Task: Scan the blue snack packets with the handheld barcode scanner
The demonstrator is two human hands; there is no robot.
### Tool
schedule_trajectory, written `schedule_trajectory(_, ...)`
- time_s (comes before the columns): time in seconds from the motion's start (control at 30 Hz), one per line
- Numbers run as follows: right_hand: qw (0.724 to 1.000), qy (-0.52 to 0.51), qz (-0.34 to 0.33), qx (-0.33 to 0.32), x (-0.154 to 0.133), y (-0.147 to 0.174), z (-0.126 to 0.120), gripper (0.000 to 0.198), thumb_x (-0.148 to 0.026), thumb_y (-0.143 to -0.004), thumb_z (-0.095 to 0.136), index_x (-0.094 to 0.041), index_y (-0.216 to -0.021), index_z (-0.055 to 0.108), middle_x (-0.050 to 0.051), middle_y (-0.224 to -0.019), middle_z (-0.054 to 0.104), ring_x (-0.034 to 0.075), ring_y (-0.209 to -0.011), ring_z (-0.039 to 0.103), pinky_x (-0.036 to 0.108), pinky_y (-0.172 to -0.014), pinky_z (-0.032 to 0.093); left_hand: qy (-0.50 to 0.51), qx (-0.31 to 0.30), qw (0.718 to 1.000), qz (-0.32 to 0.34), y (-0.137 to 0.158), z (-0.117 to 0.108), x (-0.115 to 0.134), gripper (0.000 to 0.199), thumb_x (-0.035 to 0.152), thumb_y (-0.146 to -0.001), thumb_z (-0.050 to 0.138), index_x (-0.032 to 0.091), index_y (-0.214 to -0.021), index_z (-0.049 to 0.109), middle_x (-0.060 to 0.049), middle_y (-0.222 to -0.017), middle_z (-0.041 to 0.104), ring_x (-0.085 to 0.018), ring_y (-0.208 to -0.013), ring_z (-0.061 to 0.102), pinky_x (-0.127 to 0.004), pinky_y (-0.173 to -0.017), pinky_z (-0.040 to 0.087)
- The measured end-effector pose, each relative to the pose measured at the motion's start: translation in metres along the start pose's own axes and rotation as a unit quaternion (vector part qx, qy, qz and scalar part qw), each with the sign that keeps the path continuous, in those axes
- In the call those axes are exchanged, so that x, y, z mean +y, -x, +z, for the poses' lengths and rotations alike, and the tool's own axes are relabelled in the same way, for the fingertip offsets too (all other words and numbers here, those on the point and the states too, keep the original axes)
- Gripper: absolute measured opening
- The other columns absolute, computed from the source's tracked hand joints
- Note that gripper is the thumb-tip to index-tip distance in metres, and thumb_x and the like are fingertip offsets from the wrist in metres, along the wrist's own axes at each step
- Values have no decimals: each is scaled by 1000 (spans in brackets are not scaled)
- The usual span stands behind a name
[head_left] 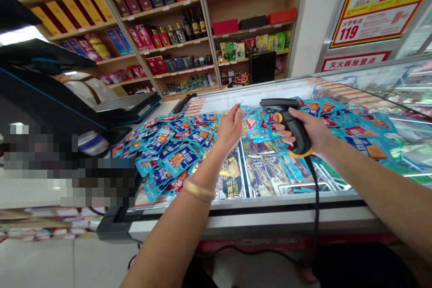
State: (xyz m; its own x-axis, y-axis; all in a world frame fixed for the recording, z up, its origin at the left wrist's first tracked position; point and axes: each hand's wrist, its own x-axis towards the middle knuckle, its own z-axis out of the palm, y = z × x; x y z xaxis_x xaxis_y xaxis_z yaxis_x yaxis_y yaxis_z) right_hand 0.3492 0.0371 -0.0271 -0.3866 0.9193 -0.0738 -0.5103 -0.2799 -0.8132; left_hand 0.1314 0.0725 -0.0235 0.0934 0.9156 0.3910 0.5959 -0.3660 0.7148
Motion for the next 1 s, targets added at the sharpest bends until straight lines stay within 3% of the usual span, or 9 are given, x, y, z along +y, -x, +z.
schedule_trajectory(0.1, 1000, -15, 2, -20, 8, -11, 22, 19, -37, -90, 53, -19, -85, 54, 2, -68, 49, 10, -48, 41, 19, -37, 39, -184, 48, 981, 25, -1, -35, -10, 50, 40, -98, 35, 19, -141, 52, -14, -116, 66, -28, -118, 55, -44, -104, 40)
schedule_trajectory(0.2, 998, -18, 18, -56, 24, -26, 47, 21, -38, -89, 56, -18, -85, 54, 2, -68, 49, 10, -48, 42, 19, -38, 40, -328, 93, 940, -8, 8, -66, -30, 51, 42, -96, 38, 22, -140, 53, -18, -127, 59, -33, -122, 52, -49, -104, 39)
schedule_trajectory(0.33, 994, -29, 70, -85, 50, -40, 70, 22, -38, -91, 55, -17, -84, 54, 1, -67, 51, 9, -49, 44, 18, -39, 42, -432, 45, 898, -66, 29, -82, -60, 49, 43, -94, 38, 20, -132, 60, -20, -143, 50, -39, -133, 43, -57, -106, 35)
schedule_trajectory(0.53, 991, -36, 110, -68, 61, -42, 73, 22, -36, -94, 51, -16, -84, 55, 2, -66, 52, 9, -48, 45, 17, -40, 41, -442, 11, 894, -73, 43, -76, -77, 54, 38, -95, 33, 17, -142, 50, -17, -156, 37, -38, -145, 30, -59, -116, 22)
schedule_trajectory(0.77, 994, -40, 71, -73, 42, -36, 65, 22, -37, -93, 52, -16, -87, 55, 1, -67, 51, 9, -48, 44, 17, -39, 41, -421, 65, 904, -24, 34, -70, -54, 54, 43, -94, 40, 22, -142, 49, -14, -153, 43, -36, -146, 28, -57, -117, 22)
schedule_trajectory(0.87, 997, -31, 27, -58, 20, -28, 51, 23, -39, -92, 53, -17, -87, 55, 2, -68, 50, 10, -49, 43, 18, -38, 41, -374, 40, 926, 21, 22, -51, -33, 55, 42, -93, 43, 21, -144, 46, -15, -152, 43, -33, -144, 33, -53, -117, 26)
schedule_trajectory(1.0, 1000, -2, -27, -6, -16, -6, 15, 23, -40, -93, 51, -18, -88, 56, 2, -69, 48, 10, -48, 41, 19, -36, 39, -298, -38, 949, 98, 6, -9, -2, 57, 39, -93, 47, 16, -145, 42, -16, -153, 42, -30, -142, 37, -47, -117, 29)
